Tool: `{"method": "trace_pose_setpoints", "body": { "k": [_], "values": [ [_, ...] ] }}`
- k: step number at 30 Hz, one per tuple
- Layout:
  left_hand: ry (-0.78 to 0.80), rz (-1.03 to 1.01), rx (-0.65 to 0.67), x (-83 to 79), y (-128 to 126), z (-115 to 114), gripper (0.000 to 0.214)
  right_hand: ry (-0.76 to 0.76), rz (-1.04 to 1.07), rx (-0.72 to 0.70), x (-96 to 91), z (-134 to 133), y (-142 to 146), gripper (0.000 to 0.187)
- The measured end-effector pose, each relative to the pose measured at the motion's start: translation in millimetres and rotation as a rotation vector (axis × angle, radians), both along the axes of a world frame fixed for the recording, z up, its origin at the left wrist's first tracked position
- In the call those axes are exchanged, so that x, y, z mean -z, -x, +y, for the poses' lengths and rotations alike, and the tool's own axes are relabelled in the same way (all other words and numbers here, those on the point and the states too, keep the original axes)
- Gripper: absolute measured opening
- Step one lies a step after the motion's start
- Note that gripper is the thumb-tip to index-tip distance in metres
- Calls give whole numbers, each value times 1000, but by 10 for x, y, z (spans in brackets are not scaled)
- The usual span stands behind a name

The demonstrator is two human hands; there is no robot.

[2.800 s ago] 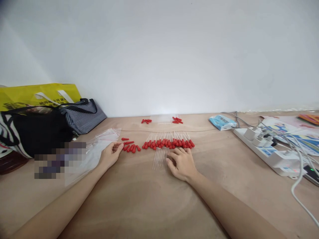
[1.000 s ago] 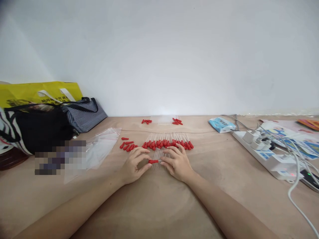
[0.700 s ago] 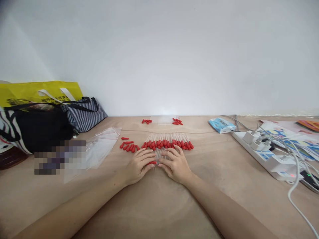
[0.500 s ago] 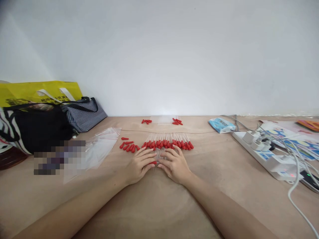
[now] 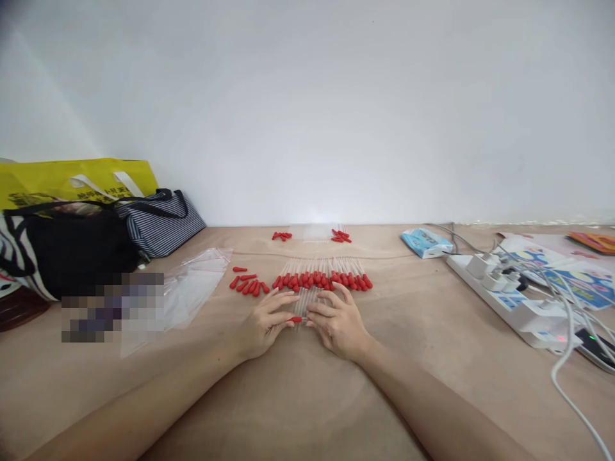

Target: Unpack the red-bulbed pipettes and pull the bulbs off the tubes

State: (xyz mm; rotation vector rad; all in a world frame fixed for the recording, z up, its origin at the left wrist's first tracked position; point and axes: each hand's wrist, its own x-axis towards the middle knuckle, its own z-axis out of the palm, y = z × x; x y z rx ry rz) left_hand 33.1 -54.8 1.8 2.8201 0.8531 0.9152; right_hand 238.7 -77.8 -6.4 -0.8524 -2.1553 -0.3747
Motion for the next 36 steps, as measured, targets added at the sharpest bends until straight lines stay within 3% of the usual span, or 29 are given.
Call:
{"method": "trace_pose_setpoints", "body": {
  "k": [14,26,36],
  "values": [
    [71,-5,9,7,5,-5,18,12,-1,-14,15,-7,-7,15],
    [-25,-40,60,47,17,-12,20,-1,-8,-59,-5,-13,-18,14],
    [27,-37,51,88,32,-12,21,12,-11,-58,-17,-26,-8,15]
  ]
}}
